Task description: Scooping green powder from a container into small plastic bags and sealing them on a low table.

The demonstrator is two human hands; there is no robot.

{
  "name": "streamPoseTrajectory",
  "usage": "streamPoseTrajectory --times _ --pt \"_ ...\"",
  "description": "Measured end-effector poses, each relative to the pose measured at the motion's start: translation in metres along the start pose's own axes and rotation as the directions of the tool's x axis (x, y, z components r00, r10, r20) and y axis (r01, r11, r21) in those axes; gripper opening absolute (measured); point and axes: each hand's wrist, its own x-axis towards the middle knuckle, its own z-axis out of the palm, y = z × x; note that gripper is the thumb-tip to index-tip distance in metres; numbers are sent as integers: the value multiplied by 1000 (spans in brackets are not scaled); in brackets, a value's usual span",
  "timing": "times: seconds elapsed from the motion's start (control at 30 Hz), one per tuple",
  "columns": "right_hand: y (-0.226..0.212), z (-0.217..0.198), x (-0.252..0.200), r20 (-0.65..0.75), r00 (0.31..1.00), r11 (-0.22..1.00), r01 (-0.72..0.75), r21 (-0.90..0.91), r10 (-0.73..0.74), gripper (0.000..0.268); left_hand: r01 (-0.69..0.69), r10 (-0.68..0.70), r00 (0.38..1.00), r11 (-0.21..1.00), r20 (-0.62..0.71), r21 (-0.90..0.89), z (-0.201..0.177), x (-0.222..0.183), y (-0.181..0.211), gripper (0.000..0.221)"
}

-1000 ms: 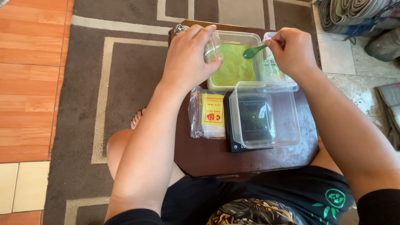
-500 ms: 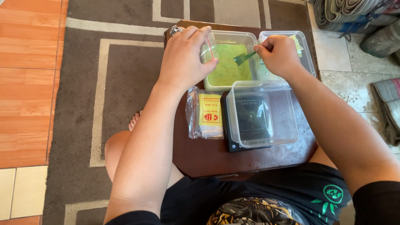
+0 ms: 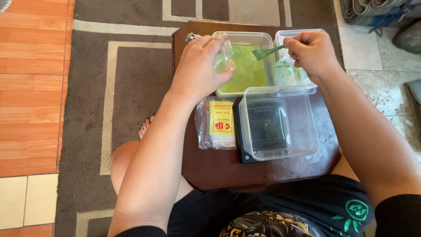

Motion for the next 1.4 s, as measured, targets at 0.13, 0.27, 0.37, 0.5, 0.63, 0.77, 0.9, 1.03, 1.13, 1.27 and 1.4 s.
streamPoseTrajectory --times 0.13,0.27,0.37,0.5,0.63,0.77,0.9,1.03,1.13,1.27,1.4 --pt "3 -14 -1 13 998 981 -66 182 65 18 -31 20 998 985 -67 -167 22 7 1 64" --pt "-9 -25 -9 22 998 966 -65 250 61 15 -41 32 998 980 -52 -195 28 15 10 60" --pt "-16 -32 -12 65 997 949 -51 310 32 12 2 -2 1000 969 1 -248 32 18 14 56" --pt "-27 -30 -18 74 997 963 -29 268 9 15 21 -12 999 979 47 -202 38 18 18 61" --pt "-35 -23 -23 70 994 989 79 125 -88 17 34 -18 996 978 82 -205 44 18 20 66" --pt "-48 -5 -43 52 928 918 372 -138 -368 16 41 -20 996 968 88 -249 45 16 23 69" --pt "-67 5 -57 260 466 370 864 -342 -846 12 -44 55 998 943 25 -330 40 13 26 63" --pt "-62 2 -50 288 248 127 916 -380 -925 14 -100 90 995 953 -50 -286 32 11 28 56" --pt "-70 0 -61 271 354 235 891 -388 -895 17 -102 89 994 954 -58 -281 28 11 30 51" --pt "-52 -10 -50 157 353 270 880 -390 -922 14 -100 82 994 951 -73 -294 34 14 24 55" --pt "-23 -24 -47 -14 598 581 773 -254 -801 18 -74 53 994 966 -91 -249 34 12 16 60"
